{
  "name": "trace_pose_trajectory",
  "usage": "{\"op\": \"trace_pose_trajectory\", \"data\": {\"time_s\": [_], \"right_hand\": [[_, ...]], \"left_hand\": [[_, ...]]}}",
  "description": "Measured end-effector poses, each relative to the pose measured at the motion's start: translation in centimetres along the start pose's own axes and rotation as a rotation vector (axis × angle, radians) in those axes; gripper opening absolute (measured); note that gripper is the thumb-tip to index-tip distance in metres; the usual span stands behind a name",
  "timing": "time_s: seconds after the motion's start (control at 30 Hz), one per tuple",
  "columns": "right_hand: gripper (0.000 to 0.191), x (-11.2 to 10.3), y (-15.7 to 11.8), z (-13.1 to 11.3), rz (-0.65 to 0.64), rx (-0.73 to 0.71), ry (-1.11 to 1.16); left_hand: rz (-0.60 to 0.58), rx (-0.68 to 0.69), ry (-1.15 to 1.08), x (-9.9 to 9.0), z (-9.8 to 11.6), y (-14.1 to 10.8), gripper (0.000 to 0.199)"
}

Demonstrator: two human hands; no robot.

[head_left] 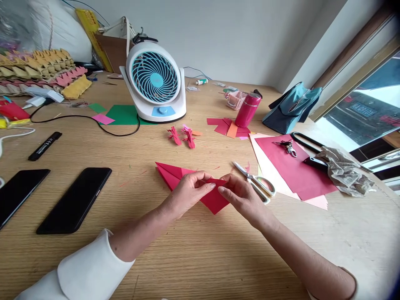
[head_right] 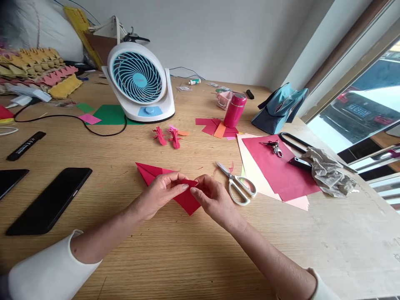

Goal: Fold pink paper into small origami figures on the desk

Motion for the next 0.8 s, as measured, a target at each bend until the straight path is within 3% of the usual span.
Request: {"op": "trace_pose_trajectory", "data": {"time_s": [0.13, 0.33, 0.63, 0.8], "right_hand": [[0.034, 0.4, -0.2, 1.7, 0.072, 0.014, 0.198], [0.031, 1.0, -0.6, 3.9, 0.076, 0.087, 0.441], [0.037, 0.9, -0.6, 4.4, 0.132, 0.086, 0.434], [0.036, 0.3, -0.7, 4.3, 0.197, 0.016, 0.335]], "left_hand": [[0.035, 0.028, -0.018, -0.2, 0.3, -0.1, 0.021], [0.012, 0.002, -0.048, 0.1, -0.5, 0.2, 0.022], [0.060, 0.039, 0.078, 0.1, -1.7, 0.7, 0.014], [0.091, 0.168, 0.180, 0.2, 0.0, 0.2, 0.013]]}}
Point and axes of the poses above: each hand's wrist, its own y-axis towards the middle knuckle, its own x-axis out of the palm, z = x × y, the point moved 9 cm from there along y, towards the middle knuckle, and after that the axes turned 7 degrees about -x, right-handed, at the moved point
